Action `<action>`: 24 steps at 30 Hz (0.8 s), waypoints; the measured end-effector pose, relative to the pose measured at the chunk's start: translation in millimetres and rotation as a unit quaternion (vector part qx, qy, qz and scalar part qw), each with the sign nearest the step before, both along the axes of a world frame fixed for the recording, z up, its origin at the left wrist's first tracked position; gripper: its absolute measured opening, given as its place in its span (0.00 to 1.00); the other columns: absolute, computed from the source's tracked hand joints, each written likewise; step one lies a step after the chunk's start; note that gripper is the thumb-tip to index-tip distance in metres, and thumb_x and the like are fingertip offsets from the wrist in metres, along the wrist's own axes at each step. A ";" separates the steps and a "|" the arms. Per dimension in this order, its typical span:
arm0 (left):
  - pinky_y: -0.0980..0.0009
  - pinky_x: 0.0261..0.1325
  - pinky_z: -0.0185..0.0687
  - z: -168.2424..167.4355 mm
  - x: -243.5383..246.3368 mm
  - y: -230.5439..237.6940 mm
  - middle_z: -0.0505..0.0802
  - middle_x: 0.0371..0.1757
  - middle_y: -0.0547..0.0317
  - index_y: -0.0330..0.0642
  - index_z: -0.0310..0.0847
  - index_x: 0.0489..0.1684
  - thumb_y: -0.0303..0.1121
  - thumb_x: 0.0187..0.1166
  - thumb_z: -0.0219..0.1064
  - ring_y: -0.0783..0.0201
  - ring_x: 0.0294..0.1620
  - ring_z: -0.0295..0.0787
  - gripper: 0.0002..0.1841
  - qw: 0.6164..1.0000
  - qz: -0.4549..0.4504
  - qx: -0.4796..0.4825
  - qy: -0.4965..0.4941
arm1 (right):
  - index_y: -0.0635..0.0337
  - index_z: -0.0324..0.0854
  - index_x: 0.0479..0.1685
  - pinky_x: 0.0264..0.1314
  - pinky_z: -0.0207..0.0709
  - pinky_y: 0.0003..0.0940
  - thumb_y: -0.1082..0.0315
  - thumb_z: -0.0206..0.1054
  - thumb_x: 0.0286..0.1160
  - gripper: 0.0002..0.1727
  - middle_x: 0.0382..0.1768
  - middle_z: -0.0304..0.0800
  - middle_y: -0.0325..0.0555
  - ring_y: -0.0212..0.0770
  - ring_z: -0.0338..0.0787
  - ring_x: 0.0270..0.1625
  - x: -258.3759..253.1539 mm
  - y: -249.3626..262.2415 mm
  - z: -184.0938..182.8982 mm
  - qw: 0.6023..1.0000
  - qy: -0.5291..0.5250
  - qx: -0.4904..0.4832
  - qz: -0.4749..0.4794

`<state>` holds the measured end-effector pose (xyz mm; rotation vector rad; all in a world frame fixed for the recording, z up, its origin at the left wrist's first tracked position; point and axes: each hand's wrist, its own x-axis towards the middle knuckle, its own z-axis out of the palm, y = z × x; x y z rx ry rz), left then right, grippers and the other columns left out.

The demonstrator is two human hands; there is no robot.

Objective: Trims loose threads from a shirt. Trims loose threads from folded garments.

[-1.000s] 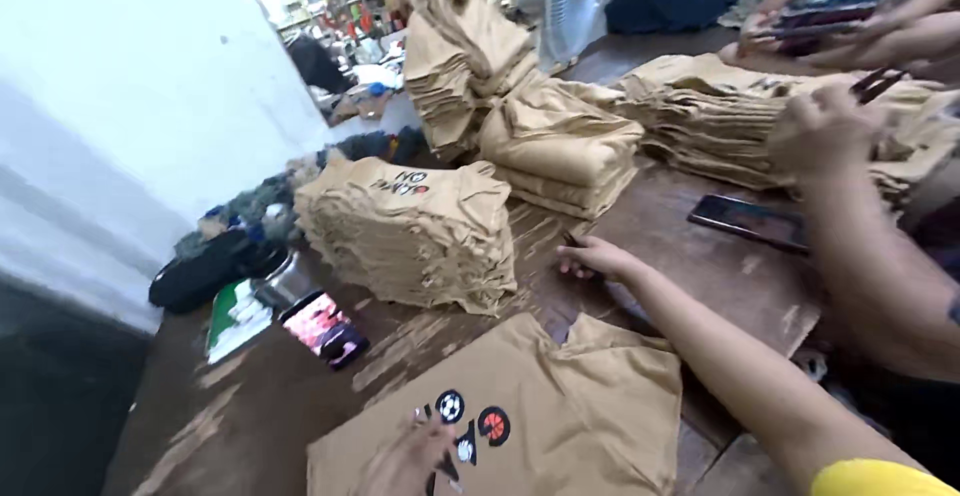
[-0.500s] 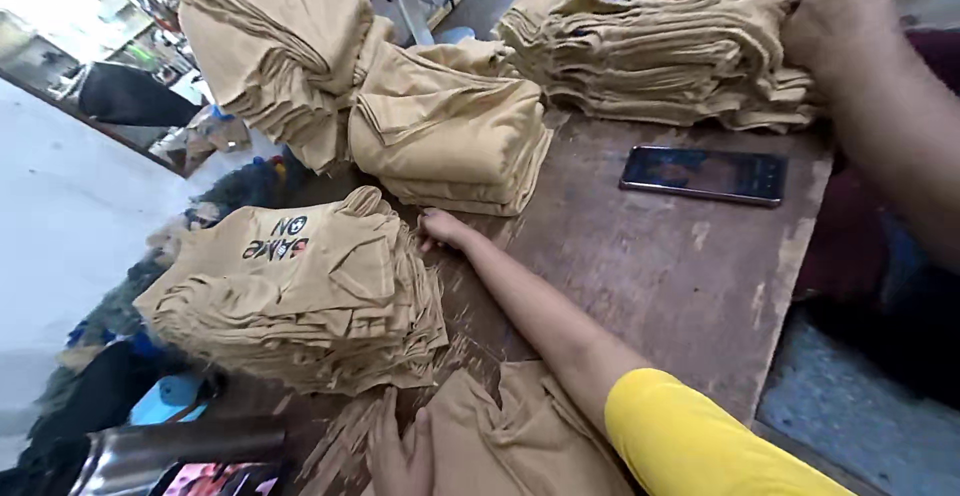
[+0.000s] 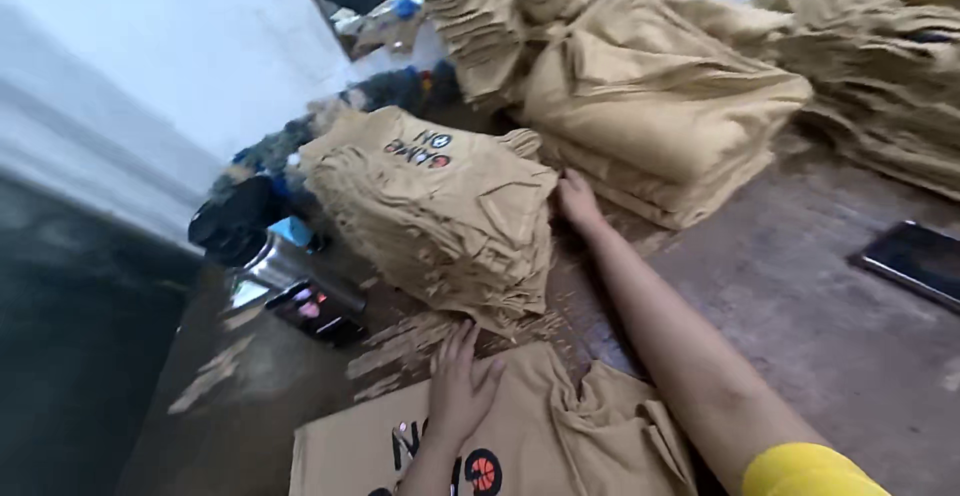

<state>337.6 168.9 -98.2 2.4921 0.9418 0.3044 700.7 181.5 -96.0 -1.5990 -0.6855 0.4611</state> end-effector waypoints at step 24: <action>0.38 0.90 0.47 1.8 -2.4 0.4 0.72 0.88 0.49 0.47 0.76 0.82 0.60 0.81 0.60 0.43 0.92 0.58 0.35 0.999 -0.023 -0.010 0.020 | 0.80 0.71 0.56 0.78 0.72 0.38 0.70 0.39 0.89 0.20 0.72 0.82 0.65 0.42 0.82 0.75 -12.3 7.4 22.3 0.970 -0.112 0.211 -0.051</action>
